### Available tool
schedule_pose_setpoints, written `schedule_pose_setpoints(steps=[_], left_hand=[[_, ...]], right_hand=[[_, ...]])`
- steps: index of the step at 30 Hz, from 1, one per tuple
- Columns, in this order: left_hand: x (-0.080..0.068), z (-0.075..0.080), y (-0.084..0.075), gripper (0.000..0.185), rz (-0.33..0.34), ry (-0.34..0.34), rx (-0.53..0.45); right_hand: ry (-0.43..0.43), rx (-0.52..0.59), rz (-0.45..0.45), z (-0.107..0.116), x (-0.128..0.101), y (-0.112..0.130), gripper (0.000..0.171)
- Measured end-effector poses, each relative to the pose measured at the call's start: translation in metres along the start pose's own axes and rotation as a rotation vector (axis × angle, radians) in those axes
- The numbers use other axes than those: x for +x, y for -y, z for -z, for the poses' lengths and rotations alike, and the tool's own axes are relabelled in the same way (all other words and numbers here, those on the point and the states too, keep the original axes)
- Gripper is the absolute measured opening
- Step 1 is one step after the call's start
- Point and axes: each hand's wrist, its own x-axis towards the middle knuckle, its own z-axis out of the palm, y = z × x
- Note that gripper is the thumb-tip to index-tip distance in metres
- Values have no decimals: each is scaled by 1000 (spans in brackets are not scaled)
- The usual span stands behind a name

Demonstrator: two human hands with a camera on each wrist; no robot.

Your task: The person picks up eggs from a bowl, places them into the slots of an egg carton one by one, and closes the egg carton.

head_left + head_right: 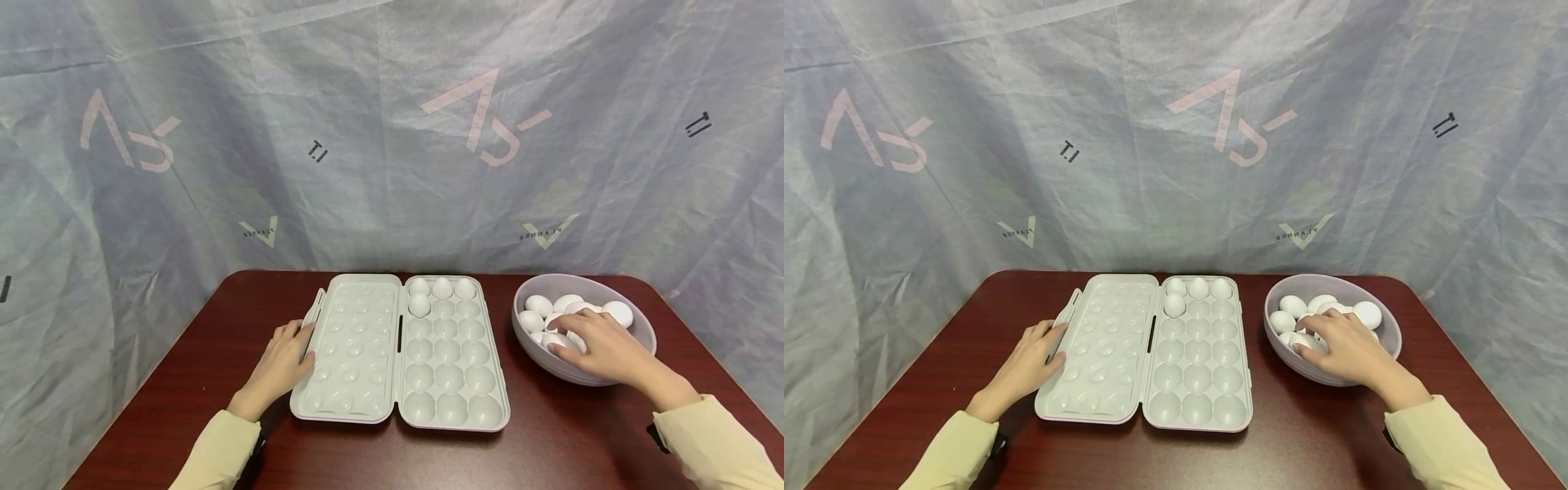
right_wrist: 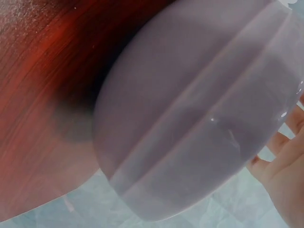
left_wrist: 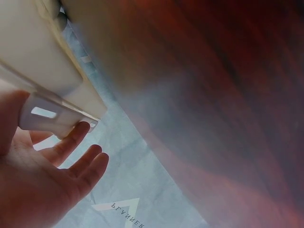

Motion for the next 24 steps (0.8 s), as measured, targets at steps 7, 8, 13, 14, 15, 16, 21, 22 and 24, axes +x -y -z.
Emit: schedule_pose_setpoints(steps=[7,8,13,14,15,16,21,22,24], left_hand=[[0,1,0,48,6,15,-5],[0,1,0,48,7,15,-4],[0,2,-1,48,13,20,-6],[0,2,-1,48,12,19,-5],[0,3,0,48,11,20,-5],[0,3,0,48,9,20,-5],[1,3,0,48,4,19,-1],[1,3,-1,48,4,17,-1],[1,4,-1,48,2,12,-1]], right_hand=[[17,-11,-27,-1,-3,-1,23],[22,-7,-33,-1,-3,0,23],[46,7,-51,-1,-3,-1,22],[48,9,-53,-1,-3,-1,22],[49,11,-52,-1,-3,-1,21],[50,15,-52,-1,-3,-1,21],[37,24,-31,0,-2,-2,22],[32,25,-25,0,-2,-2,23],[21,23,-11,0,-2,-3,24]])
